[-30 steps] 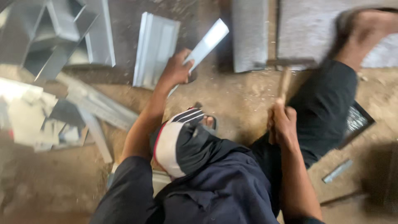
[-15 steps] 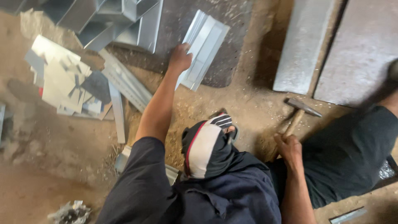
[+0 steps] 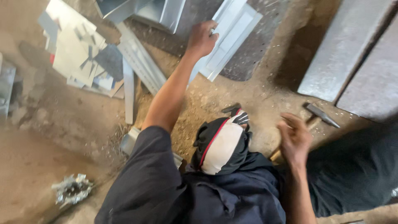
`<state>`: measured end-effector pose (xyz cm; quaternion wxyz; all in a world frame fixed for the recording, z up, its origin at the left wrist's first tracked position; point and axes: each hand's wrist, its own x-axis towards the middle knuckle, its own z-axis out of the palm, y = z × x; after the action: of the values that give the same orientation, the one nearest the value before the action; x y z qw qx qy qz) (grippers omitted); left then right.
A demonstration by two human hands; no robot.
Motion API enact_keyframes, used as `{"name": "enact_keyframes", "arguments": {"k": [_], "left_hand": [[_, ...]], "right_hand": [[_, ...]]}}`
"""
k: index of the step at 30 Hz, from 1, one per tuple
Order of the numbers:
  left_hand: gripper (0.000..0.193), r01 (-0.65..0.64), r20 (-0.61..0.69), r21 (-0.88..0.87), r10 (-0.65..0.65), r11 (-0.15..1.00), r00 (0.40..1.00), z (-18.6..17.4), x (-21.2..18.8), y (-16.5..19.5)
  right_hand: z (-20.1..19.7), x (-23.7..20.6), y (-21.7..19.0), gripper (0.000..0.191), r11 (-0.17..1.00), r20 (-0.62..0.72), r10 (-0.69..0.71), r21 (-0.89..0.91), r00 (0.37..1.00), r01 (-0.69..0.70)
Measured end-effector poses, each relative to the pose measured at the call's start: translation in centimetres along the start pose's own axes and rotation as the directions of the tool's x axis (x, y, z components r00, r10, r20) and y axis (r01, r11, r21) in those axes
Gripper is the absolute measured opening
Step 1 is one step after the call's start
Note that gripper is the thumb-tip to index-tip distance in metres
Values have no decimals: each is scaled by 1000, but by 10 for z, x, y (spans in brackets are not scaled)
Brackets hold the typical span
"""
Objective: The person sits on the workshop floor and uses a hammer to bend and flatten galvanized sheet metal strips and box components, working one piece at a time and setting finished pieces aside with the growing pile of formed boxes.
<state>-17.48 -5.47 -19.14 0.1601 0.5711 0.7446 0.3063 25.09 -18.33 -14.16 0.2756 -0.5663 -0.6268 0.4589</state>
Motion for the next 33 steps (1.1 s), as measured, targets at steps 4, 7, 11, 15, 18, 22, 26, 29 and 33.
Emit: {"name": "enact_keyframes", "arguments": {"k": [4, 7, 11, 15, 18, 22, 26, 29, 33], "left_hand": [[18, -138, 32, -473, 174, 870, 984, -12, -14, 82], [15, -53, 100, -774, 205, 630, 974, -3, -30, 155], [21, -14, 149, -818, 235, 576, 960, 8, -43, 219], [77, -391, 26, -570, 492, 723, 870, 6, -66, 244], [124, -721, 142, -432, 831, 541, 538, 3, -87, 258], [124, -855, 334, -232, 864, 463, 377, 2, -94, 282], [119, -879, 213, -293, 922, 375, 323, -1, -79, 301], [99, -865, 113, -357, 936, 351, 334, -3, -72, 310], [68, -531, 387, -552, 762, 643, 520, -3, -80, 316]], "right_hand": [[43, 45, -52, 45, 981, 189, -140, 162, 972, 110], [59, 69, -71, 40, 903, 143, -269, 381, 952, 198], [38, 64, -73, 22, 829, 98, -74, 560, 992, 7], [0, 38, -67, 16, 873, 8, 85, 481, 996, -79], [-30, 23, -69, 15, 845, -81, 63, 535, 995, -10], [-54, 10, -88, 14, 945, -262, 3, 317, 965, 83], [-67, -2, -116, 15, 952, -376, -118, 220, 919, 213], [-81, -12, -136, 14, 895, -392, -220, 282, 893, 345], [-99, -19, -160, 13, 870, -431, -267, 275, 862, 408]]}}
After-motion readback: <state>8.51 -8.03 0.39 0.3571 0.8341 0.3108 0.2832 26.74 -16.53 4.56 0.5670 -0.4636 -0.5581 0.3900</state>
